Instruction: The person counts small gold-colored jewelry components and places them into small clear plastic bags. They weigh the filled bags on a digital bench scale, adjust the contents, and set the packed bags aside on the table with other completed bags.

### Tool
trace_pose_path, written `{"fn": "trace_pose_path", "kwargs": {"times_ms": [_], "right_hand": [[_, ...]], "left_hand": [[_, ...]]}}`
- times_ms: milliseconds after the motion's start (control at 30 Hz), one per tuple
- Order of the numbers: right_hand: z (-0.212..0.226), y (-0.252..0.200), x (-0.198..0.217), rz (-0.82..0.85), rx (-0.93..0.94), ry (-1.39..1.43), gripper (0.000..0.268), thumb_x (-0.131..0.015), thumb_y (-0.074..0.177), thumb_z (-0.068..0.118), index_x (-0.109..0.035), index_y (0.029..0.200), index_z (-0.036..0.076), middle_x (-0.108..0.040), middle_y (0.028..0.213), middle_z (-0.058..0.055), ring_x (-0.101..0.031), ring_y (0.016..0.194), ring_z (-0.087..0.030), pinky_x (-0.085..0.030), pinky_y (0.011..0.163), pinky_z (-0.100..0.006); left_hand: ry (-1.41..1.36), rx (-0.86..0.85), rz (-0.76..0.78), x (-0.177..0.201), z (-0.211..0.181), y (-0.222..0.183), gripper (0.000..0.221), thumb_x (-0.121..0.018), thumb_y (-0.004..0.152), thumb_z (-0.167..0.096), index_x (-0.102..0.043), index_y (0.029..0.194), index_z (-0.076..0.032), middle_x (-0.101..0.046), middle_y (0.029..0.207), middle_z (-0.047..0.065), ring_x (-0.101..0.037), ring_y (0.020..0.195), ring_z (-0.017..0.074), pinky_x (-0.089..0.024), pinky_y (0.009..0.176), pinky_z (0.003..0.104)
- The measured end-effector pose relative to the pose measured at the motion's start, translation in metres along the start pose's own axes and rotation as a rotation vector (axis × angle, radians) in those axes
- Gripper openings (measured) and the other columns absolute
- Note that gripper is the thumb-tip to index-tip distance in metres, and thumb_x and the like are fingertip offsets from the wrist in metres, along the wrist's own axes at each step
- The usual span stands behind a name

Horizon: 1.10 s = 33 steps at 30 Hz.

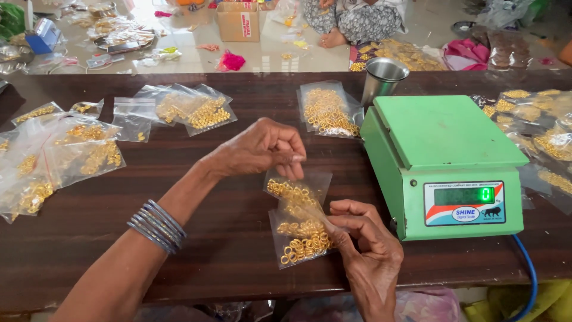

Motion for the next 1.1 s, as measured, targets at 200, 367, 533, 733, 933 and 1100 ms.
{"fn": "trace_pose_path", "kwargs": {"times_ms": [200,367,533,733,933,1100], "right_hand": [[-0.005,0.004,-0.003,0.047,0.018,-0.001,0.012,-0.074,0.082,-0.004,-0.077,0.093,0.000,-0.070,0.130,-0.012,-0.070,0.114,-0.019,-0.059,0.091,-0.030],[-0.018,0.016,-0.007,0.123,0.093,0.067,0.009,-0.075,0.084,-0.004,-0.076,0.092,-0.002,-0.063,0.142,-0.015,-0.064,0.126,-0.023,-0.053,0.105,-0.035],[-0.020,0.023,-0.010,0.168,0.047,0.042,0.003,-0.079,0.085,-0.002,-0.076,0.088,-0.003,-0.071,0.122,-0.015,-0.063,0.104,-0.021,-0.053,0.088,-0.034],[-0.009,0.014,-0.009,0.121,-0.057,0.009,0.008,-0.077,0.082,0.000,-0.079,0.090,0.001,-0.083,0.093,-0.008,-0.075,0.082,-0.012,-0.060,0.073,-0.026],[-0.024,0.011,-0.006,0.065,0.143,0.098,0.010,-0.077,0.082,-0.006,-0.077,0.091,-0.001,-0.083,0.098,-0.010,-0.078,0.092,-0.016,-0.065,0.079,-0.029],[-0.037,0.009,-0.001,0.093,0.069,0.211,0.012,-0.077,0.080,-0.010,-0.076,0.091,-0.003,-0.083,0.099,-0.016,-0.079,0.093,-0.020,-0.065,0.081,-0.030]], "left_hand": [[-0.028,0.141,-0.026,-0.003,0.004,-0.004,0.032,-0.061,0.101,-0.030,-0.074,0.096,-0.001,-0.080,0.090,0.008,-0.077,0.080,0.0100,-0.063,0.074,0.024],[0.010,0.032,0.091,0.001,0.014,-0.015,0.027,-0.071,0.096,-0.025,-0.077,0.101,0.000,-0.078,0.091,0.006,-0.070,0.081,0.0064,-0.058,0.074,0.022],[0.098,-0.016,0.116,-0.006,0.001,-0.013,0.024,-0.076,0.096,-0.022,-0.079,0.098,0.002,-0.074,0.081,0.004,-0.059,0.073,0.0040,-0.048,0.064,0.021],[0.030,0.100,0.039,0.012,-0.001,0.026,0.029,-0.074,0.092,-0.030,-0.078,0.087,-0.001,-0.078,0.077,-0.002,-0.069,0.070,0.0024,-0.056,0.064,0.022],[0.681,0.152,-0.428,0.037,0.055,0.114,0.046,-0.080,0.083,-0.048,-0.074,0.083,-0.002,-0.074,0.074,0.013,-0.070,0.069,0.0250,-0.054,0.066,0.039],[0.881,0.137,-0.515,0.010,0.069,0.143,0.062,-0.086,0.070,-0.057,-0.072,0.097,-0.003,-0.071,0.096,0.021,-0.067,0.097,0.0370,-0.052,0.085,0.048]]}}
Point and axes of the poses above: each hand's wrist, its own y-axis towards the middle knuckle, its own x-axis out of the back of the hand, z = x × y, the point moved 1 cm from there along y, towards the middle knuckle
